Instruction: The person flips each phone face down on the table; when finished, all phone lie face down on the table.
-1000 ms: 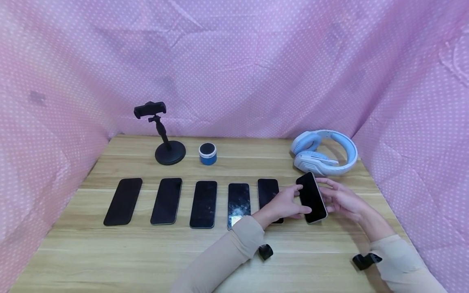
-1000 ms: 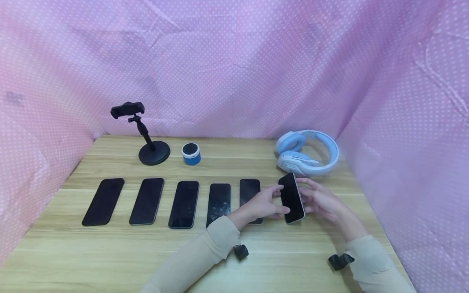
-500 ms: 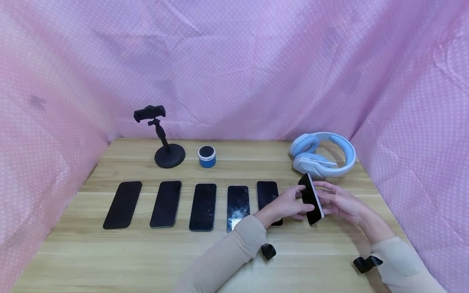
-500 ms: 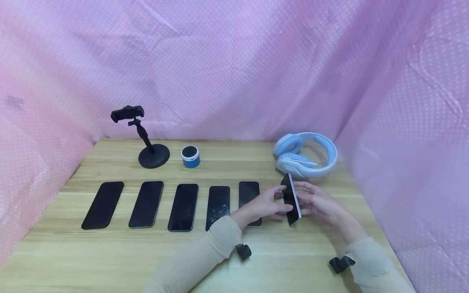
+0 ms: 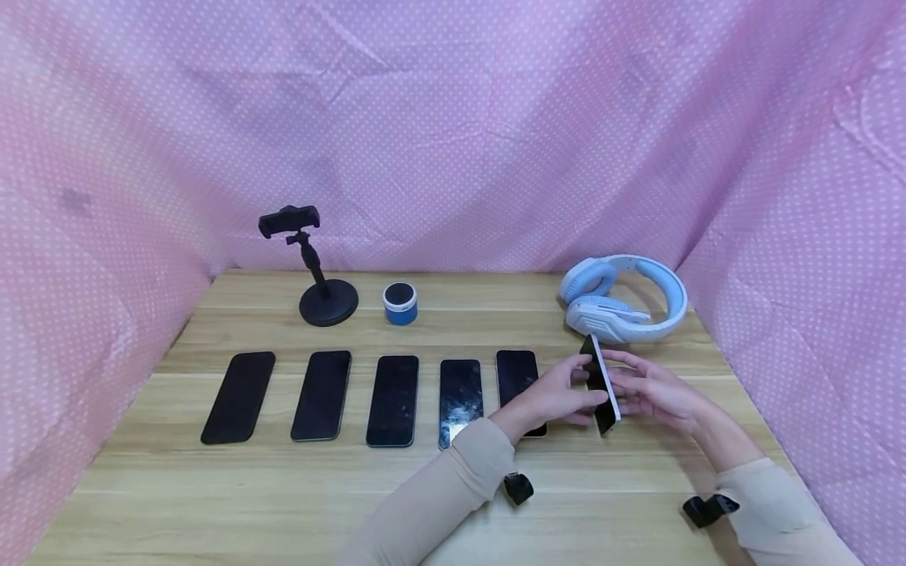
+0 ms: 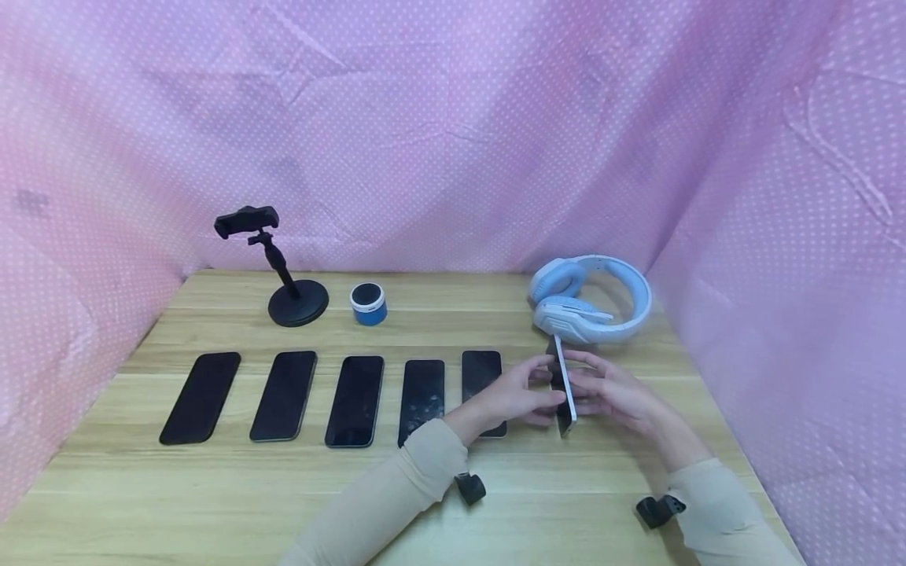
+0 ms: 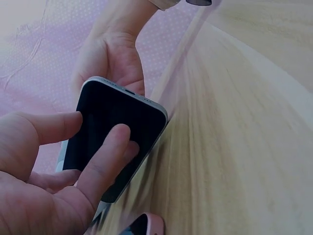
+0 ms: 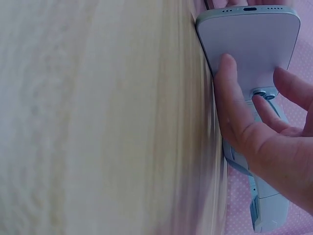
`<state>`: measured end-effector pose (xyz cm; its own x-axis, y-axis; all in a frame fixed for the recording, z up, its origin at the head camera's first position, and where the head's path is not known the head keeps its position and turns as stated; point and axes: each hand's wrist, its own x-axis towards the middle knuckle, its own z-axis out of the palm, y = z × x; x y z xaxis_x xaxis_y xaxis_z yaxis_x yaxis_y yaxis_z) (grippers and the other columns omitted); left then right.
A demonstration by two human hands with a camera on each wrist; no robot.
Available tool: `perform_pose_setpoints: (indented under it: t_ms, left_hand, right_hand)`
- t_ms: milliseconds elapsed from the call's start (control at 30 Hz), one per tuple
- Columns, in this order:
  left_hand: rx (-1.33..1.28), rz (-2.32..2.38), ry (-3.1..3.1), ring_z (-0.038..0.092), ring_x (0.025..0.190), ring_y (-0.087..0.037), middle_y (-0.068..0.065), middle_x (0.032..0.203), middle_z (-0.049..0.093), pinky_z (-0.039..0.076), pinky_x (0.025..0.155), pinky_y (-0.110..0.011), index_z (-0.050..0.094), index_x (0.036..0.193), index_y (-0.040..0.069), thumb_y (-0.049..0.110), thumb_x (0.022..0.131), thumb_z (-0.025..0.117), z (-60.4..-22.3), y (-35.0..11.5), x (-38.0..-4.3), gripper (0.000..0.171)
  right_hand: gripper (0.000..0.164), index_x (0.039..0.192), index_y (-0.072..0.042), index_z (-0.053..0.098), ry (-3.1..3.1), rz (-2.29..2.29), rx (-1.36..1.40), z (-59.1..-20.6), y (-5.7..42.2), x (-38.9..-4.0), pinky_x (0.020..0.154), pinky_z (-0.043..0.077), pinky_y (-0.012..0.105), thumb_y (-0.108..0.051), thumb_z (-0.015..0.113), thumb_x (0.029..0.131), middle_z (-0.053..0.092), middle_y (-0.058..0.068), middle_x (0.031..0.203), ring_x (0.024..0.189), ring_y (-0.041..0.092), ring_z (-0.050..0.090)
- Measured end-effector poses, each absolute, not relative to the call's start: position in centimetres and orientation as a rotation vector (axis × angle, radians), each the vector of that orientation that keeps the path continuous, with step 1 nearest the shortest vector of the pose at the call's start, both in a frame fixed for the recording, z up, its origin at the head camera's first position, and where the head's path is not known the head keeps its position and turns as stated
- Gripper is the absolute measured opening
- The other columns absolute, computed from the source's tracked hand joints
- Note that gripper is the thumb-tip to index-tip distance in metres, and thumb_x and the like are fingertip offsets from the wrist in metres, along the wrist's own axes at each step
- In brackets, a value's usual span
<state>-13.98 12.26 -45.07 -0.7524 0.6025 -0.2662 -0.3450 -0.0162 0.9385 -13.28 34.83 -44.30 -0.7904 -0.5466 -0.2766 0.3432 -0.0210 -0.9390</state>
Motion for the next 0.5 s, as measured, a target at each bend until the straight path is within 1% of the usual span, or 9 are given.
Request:
perform_pose_setpoints:
  t_ms: [133,267,400,500]
  left_hand:
    - [0.303,1.856,1.613,0.071,0.096,-0.03,-0.014,0.142,0.05,0.062,0.075,-0.041,0.041,0.153,0.014,0.009,0.094,0.074,-44.75,11.97,-14.0,0.068]
    - [0.317,1.841,1.635,0.072,0.091,-0.027,-0.012,0.14,0.052,0.062,0.077,-0.043,0.042,0.153,0.014,0.011,0.094,0.075,-44.49,11.76,-13.91,0.067]
    - [0.314,1.827,1.648,0.072,0.089,-0.023,-0.009,0.137,0.054,0.062,0.077,-0.041,0.042,0.152,0.015,0.012,0.094,0.075,-44.4,11.58,-13.95,0.068]
    - [0.323,1.825,1.66,0.072,0.087,-0.022,-0.009,0.135,0.055,0.062,0.077,-0.041,0.042,0.152,0.015,0.011,0.094,0.075,-44.31,11.42,-14.1,0.067]
  right_hand:
    - [0.052,0.157,-0.005,0.023,1.69,-1.84,-0.218,-44.07,34.67,-13.26,0.096,0.055,0.046,-0.012,0.044,0.11,0.065,0.016,0.13,0.114,0.023,0.065]
    - [0.057,0.158,-0.001,0.017,1.733,-1.81,-0.217,-43.98,34.66,-13.15,0.096,0.055,0.045,-0.012,0.045,0.109,0.063,0.014,0.134,0.116,0.023,0.065]
    - [0.059,0.158,-0.001,0.019,1.769,-1.792,-0.225,-44.22,34.68,-13.24,0.096,0.055,0.045,-0.011,0.049,0.108,0.061,0.013,0.136,0.116,0.023,0.065]
    - [0.06,0.159,-0.003,0.021,1.804,-1.779,-0.243,-44.49,34.68,-13.44,0.098,0.054,0.046,-0.01,0.051,0.107,0.056,0.015,0.141,0.118,0.024,0.063]
